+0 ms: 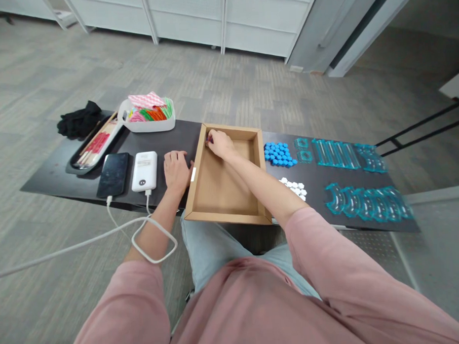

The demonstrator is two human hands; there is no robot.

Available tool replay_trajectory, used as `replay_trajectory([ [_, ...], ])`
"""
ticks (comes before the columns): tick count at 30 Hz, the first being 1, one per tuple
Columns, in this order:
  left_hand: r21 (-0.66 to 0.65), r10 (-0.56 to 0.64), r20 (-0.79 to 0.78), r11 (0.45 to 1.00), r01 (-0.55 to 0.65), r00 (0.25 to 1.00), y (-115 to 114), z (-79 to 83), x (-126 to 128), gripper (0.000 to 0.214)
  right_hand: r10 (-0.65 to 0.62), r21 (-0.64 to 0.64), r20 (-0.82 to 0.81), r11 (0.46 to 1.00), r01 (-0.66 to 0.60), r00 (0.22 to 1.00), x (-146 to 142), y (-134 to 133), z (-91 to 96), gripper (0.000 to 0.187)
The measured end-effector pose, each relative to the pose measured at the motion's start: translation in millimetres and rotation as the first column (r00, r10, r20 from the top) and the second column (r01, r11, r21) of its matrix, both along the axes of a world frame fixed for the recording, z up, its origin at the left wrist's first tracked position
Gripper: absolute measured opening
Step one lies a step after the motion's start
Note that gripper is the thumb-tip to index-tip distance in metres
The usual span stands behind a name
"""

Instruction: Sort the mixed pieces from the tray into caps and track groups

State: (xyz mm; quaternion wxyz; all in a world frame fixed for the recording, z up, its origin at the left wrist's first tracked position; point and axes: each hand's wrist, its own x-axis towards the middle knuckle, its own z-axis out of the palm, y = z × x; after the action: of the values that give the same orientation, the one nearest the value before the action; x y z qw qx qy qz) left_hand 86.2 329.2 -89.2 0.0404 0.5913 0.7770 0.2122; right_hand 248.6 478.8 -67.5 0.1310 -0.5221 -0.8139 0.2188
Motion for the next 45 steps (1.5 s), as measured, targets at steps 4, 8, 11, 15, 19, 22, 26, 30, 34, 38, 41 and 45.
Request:
replay_trajectory([
  [4, -0.012, 0.01, 0.017, 1.0, -0.01, 1.0, -0.7, 3.8, 0.8, 0.04, 0.061, -0.029, 0.022, 0.998, -0.061, 0.998, 0.1, -5.1, 1.2, 0.018],
  [8, -0.017, 0.007, 0.035, 1.0, -0.007, 0.999, -1.6, 8.2, 1.1, 0.039, 0.13, -0.021, -0.101, 0.991, -0.132, 0.986, 21.7, -9.0, 14.0, 0.021],
  [11, -0.024, 0.006, 0.02, 1.0, -0.005, 1.0, -1.9, 9.4, 0.7, 0.037, 0.168, 0.057, -0.237, 0.986, -0.159, 0.957, 83.5, -12.9, 33.2, 0.019],
  [15, -0.028, 0.011, 0.001, 1.0, -0.011, 1.0, 0.5, 6.0, -1.8, 0.037, 0.109, 0.13, -0.264, 0.989, -0.077, 0.958, 218.9, -42.3, 62.6, 0.022],
  [19, -0.025, 0.012, -0.006, 1.0, -0.012, 1.0, 4.0, 0.1, -5.8, 0.038, -0.054, 0.101, -0.193, 0.992, 0.074, 0.98, 339.6, -99.0, 67.8, 0.025],
  [22, -0.026, 0.029, -0.021, 0.999, -0.029, 0.999, 5.7, -2.7, -7.8, 0.042, -0.117, 0.043, -0.138, 0.991, 0.124, 0.984, 385.3, -134.5, 47.7, 0.03],
  [26, -0.048, 0.055, -0.038, 0.997, -0.057, 0.998, 7.4, -4.7, -9.6, 0.048, -0.17, -0.032, -0.05, 0.985, 0.169, 0.984, 395.5, -154.0, 14.6, 0.032],
  [30, -0.037, 0.053, -0.041, 0.998, -0.054, 0.998, 8.3, -7.0, -12.0, 0.048, -0.164, -0.071, -0.02, 0.984, 0.162, 0.986, 393.8, -155.3, 5.2, 0.04],
  [34, -0.023, 0.026, -0.029, 0.999, -0.027, 0.999, 7.7, -7.7, -13.3, 0.046, -0.129, 0.018, -0.079, 0.991, 0.131, 0.988, 394.6, -148.5, 23.5, 0.046],
  [38, -0.016, 0.002, -0.014, 1.0, -0.002, 1.0, 6.2, -6.2, -11.7, 0.043, -0.032, 0.133, -0.183, 0.989, 0.057, 0.983, 358.6, -123.5, 49.8, 0.036],
  [41, 0.011, 0.005, -0.007, 1.0, -0.005, 1.0, 5.0, -6.7, -9.6, 0.037, 0.107, 0.189, -0.207, 0.98, -0.068, 0.972, 295.3, -93.3, 61.5, 0.028],
  [45, 0.043, 0.025, -0.018, 0.999, -0.024, 1.0, 4.4, -9.8, -7.5, 0.033, 0.276, 0.191, -0.168, 0.951, -0.243, 0.946, 182.9, -48.4, 56.7, 0.027],
])
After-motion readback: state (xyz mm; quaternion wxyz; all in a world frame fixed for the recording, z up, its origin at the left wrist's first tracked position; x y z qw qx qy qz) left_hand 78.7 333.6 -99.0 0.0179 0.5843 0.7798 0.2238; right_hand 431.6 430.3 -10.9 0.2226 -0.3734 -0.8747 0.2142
